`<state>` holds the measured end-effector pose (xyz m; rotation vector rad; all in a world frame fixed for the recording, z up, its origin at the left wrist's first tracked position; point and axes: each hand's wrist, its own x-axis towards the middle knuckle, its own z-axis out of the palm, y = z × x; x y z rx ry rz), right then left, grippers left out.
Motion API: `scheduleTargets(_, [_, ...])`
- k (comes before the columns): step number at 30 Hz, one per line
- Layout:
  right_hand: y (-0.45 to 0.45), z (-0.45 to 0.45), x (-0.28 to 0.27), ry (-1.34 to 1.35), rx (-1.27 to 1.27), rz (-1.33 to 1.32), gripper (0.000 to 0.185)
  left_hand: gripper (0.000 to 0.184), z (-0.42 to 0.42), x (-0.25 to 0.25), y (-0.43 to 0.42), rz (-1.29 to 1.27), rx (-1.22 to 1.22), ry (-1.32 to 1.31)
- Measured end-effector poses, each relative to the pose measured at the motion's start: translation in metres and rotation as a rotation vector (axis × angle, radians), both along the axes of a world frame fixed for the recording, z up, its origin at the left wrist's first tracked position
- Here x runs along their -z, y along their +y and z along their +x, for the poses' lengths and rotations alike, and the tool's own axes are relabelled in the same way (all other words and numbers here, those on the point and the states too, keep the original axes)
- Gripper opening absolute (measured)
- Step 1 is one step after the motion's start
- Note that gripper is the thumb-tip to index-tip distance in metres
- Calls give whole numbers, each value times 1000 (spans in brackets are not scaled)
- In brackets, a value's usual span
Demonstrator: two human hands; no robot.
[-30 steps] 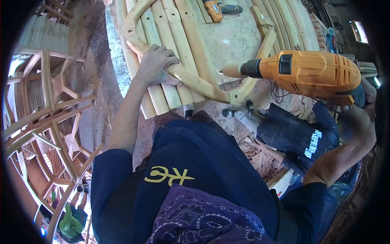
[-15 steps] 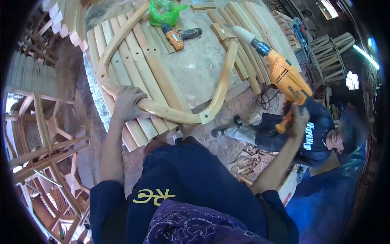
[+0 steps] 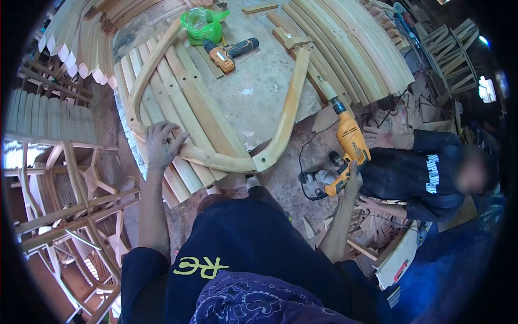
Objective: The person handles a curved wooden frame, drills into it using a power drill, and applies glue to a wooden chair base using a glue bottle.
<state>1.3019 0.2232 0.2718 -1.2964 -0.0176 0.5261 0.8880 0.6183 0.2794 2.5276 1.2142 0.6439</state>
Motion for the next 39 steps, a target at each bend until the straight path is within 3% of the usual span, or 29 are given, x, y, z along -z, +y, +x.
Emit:
scheduleTargets(3, [1,6,28,110,-33,17,44,63,5,14,-8,136,-315,7])
scheduleTargets(6, [5,28,70,151,-65,19,38,90,15,12,-19,137,-581,-84])
scheduleTargets(7, [8,32,77,156,-80,-35,36,111,18,11,-22,104,-688,-34])
scheduleTargets(10, [14,61,130,101,-36,-51,36,119,23,1,-21,-276,-809,-281])
scheduleTargets(11, [17,70,132,195,-135,-23,36,121,12,37,-6,-227,-857,-272])
scheduleTargets(13, [47,55,83,229,-280,13,39,121,-7,58,20,-253,-1003,-241])
scheduleTargets(16, [57,100,110,181,-366,3,44,108,-1,17,17,-501,-1054,-350])
scheduleTargets(18, [89,187,103,321,-709,-92,45,102,0,21,23,-492,-1119,-364])
scheduleTargets(21, [123,234,108,541,-1165,-150,48,93,1,34,37,-477,-1199,-386])
scheduleTargets(23, [120,234,124,538,-1114,-123,47,85,1,36,38,-418,-1191,-481])
scheduleTargets(26, [124,240,131,535,-1134,-96,46,79,3,21,36,-552,-1114,-659])
scheduleTargets(30, [128,232,117,477,-1125,-94,45,39,-1,21,12,-735,-973,-1191])
scheduleTargets(35, [137,229,110,352,-1159,-137,46,41,6,-31,-33,-681,-895,-1381])
scheduleTargets(39, [143,216,89,319,-1183,-302,51,40,-25,-71,-67,-538,-803,-1369])
